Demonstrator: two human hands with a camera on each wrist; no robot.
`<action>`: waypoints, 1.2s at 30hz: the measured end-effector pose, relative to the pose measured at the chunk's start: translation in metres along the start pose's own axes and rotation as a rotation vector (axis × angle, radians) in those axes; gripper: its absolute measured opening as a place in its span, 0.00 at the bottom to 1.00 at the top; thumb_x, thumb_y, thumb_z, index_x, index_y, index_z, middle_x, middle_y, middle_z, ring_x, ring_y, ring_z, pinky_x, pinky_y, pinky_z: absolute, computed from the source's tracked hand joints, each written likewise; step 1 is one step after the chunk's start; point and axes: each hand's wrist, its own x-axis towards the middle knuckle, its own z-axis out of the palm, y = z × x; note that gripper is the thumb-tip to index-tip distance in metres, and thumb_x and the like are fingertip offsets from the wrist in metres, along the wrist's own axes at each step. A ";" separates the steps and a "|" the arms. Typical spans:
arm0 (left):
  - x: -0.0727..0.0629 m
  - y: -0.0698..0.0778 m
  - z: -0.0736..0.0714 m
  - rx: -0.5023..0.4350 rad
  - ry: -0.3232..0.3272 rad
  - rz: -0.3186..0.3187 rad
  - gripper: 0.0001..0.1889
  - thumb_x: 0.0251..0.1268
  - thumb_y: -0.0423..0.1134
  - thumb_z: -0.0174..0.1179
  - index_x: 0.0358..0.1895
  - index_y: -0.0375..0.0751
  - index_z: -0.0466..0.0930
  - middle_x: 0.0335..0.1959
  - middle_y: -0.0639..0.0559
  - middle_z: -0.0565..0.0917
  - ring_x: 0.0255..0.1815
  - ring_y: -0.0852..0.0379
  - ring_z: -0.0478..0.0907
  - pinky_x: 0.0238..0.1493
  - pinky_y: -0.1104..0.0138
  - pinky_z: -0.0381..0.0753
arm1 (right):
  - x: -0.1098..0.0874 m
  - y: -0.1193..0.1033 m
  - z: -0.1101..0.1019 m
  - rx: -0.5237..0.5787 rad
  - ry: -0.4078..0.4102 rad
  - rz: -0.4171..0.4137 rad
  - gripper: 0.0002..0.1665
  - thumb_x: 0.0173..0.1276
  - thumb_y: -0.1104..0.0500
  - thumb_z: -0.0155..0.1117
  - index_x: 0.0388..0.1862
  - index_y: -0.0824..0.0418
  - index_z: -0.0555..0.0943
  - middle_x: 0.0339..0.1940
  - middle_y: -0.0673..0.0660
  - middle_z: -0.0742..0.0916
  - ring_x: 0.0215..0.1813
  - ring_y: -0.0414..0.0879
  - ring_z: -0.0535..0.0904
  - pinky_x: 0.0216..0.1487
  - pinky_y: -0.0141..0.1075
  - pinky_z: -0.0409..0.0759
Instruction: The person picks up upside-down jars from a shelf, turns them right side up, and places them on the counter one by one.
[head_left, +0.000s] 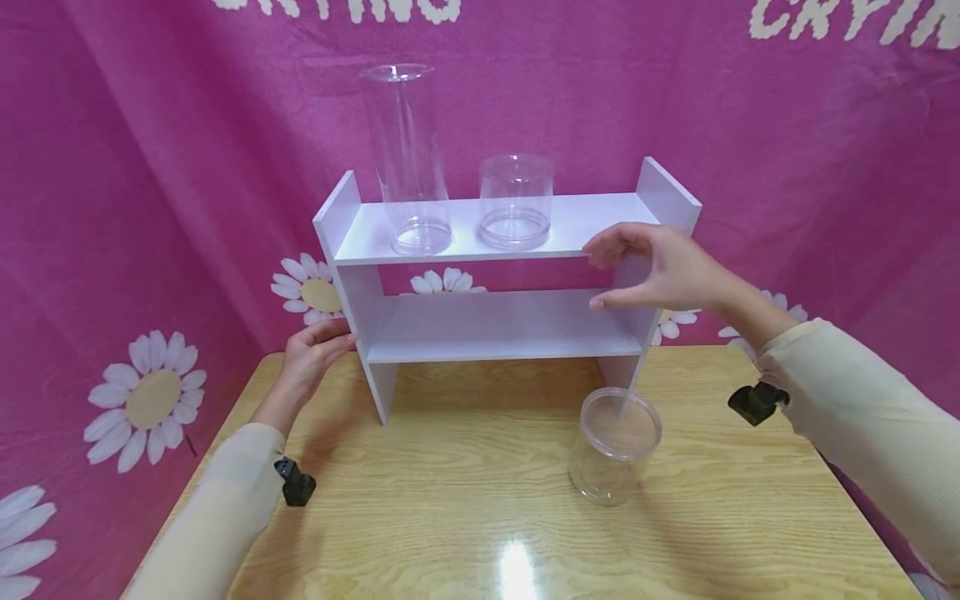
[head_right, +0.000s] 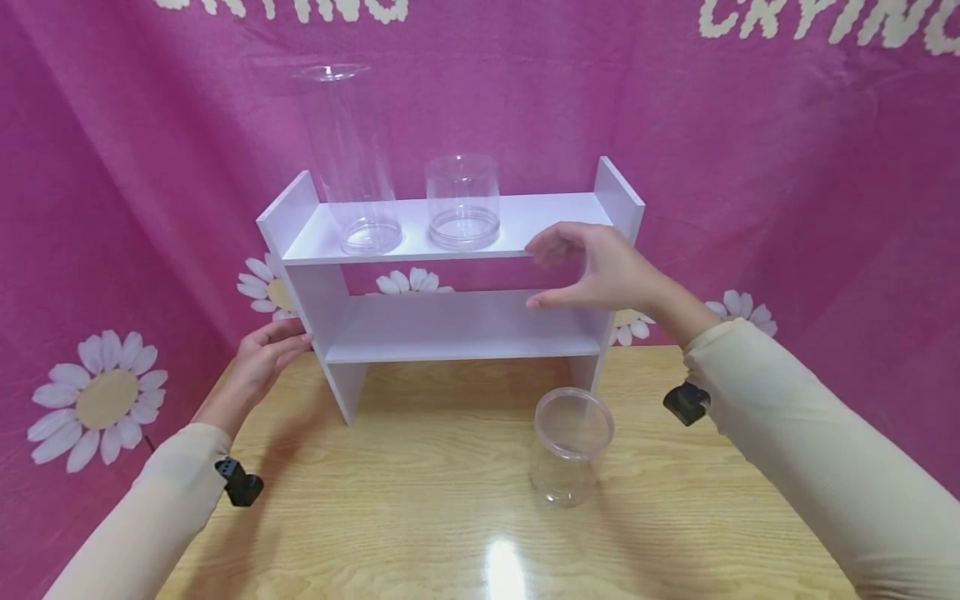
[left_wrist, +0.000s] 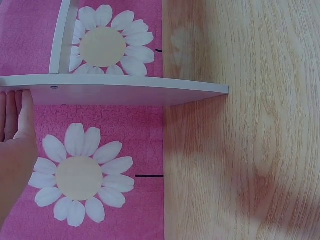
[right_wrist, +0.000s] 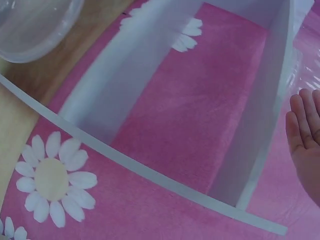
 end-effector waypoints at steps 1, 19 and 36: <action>0.000 0.000 0.000 0.004 0.000 -0.001 0.13 0.64 0.28 0.59 0.34 0.57 0.81 0.34 0.66 0.83 0.36 0.69 0.81 0.44 0.80 0.81 | 0.002 -0.001 -0.002 0.001 -0.002 0.010 0.32 0.44 0.61 0.81 0.51 0.60 0.80 0.41 0.53 0.86 0.43 0.29 0.79 0.50 0.19 0.75; 0.001 -0.002 -0.001 -0.016 -0.015 0.014 0.15 0.64 0.27 0.58 0.33 0.57 0.81 0.33 0.67 0.84 0.35 0.70 0.81 0.44 0.80 0.81 | 0.049 -0.007 -0.026 -0.047 -0.006 0.069 0.31 0.51 0.57 0.78 0.54 0.64 0.79 0.47 0.62 0.86 0.46 0.37 0.81 0.50 0.18 0.75; 0.002 -0.001 -0.001 -0.013 -0.018 0.010 0.15 0.64 0.27 0.58 0.33 0.57 0.81 0.32 0.66 0.84 0.34 0.70 0.82 0.44 0.80 0.81 | 0.089 -0.019 -0.034 0.050 -0.017 0.204 0.45 0.54 0.51 0.76 0.67 0.65 0.68 0.66 0.64 0.76 0.68 0.56 0.72 0.72 0.48 0.68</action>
